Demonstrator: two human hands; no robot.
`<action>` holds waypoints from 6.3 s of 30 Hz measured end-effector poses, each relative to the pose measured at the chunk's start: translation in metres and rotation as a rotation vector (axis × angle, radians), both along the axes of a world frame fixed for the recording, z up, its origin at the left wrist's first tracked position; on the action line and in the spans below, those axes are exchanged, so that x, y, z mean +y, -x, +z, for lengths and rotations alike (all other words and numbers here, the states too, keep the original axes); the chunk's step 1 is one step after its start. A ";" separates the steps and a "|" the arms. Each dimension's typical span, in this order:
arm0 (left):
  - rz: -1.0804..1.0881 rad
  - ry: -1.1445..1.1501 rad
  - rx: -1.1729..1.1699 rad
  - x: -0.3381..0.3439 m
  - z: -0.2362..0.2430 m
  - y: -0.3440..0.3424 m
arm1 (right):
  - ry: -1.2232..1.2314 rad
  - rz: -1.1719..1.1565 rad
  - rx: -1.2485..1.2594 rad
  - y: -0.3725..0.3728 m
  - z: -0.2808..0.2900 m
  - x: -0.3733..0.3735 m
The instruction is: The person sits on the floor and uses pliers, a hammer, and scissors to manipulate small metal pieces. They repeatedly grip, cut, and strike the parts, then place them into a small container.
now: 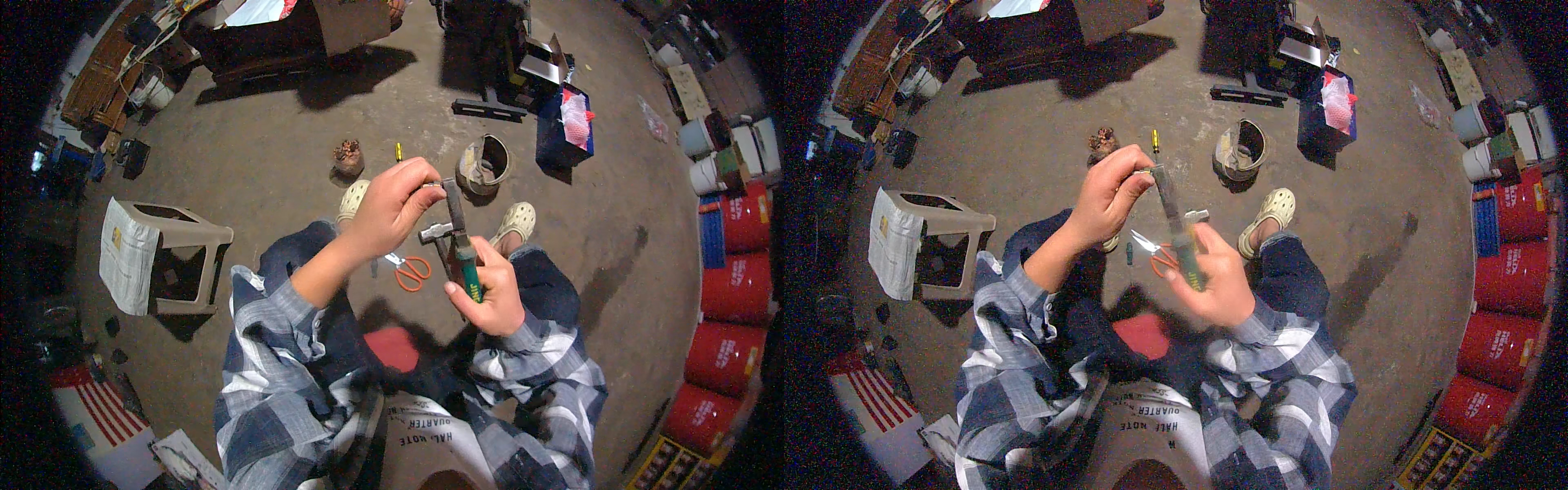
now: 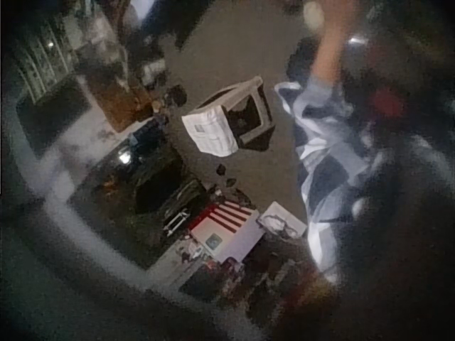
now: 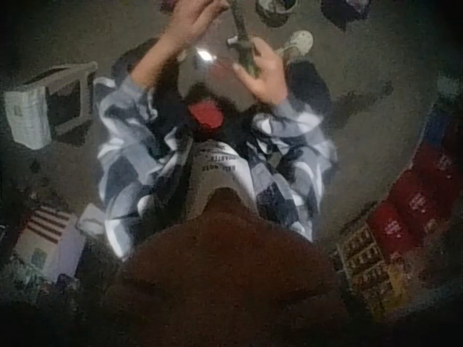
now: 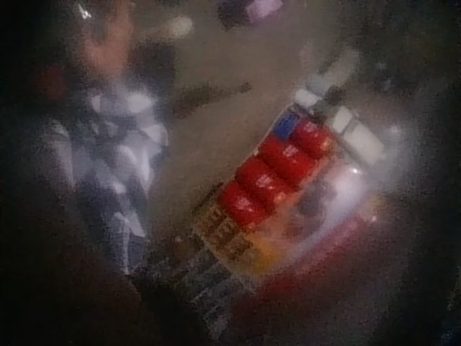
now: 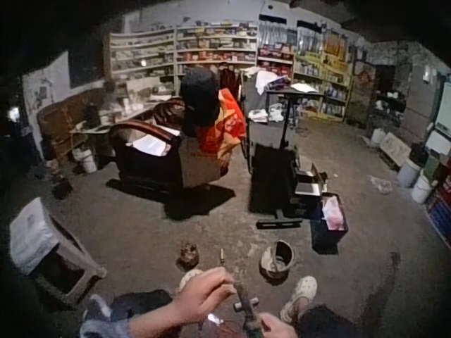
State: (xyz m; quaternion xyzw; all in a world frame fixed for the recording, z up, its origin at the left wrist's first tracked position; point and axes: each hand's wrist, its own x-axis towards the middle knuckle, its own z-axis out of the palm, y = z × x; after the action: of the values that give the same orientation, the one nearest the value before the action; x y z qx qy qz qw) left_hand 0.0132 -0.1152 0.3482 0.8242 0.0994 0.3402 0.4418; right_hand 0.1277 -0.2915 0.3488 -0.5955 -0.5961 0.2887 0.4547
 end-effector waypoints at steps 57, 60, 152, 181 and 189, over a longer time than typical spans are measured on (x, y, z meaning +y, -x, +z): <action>0.122 -0.284 -0.092 0.004 -0.001 -0.006 | 0.404 0.121 1.184 -0.001 0.012 -0.013; 0.117 -0.212 -0.080 0.002 0.004 -0.007 | 0.345 0.109 0.867 -0.007 0.008 -0.011; 0.023 0.327 -0.022 0.003 0.007 -0.003 | 0.224 0.144 0.561 -0.011 0.007 -0.001; -0.073 0.540 -0.041 0.003 0.000 -0.003 | 0.050 0.005 -0.021 -0.010 0.010 -0.001; -0.237 1.070 -0.180 0.010 -0.004 -0.003 | 0.025 0.133 0.286 -0.017 0.006 0.000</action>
State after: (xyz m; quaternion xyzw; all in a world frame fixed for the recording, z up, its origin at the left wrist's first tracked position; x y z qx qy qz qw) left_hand 0.0158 -0.1055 0.3445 0.4581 0.1269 0.2595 0.8407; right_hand 0.1446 -0.2917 0.3545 -0.5131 -0.5597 0.4076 0.5073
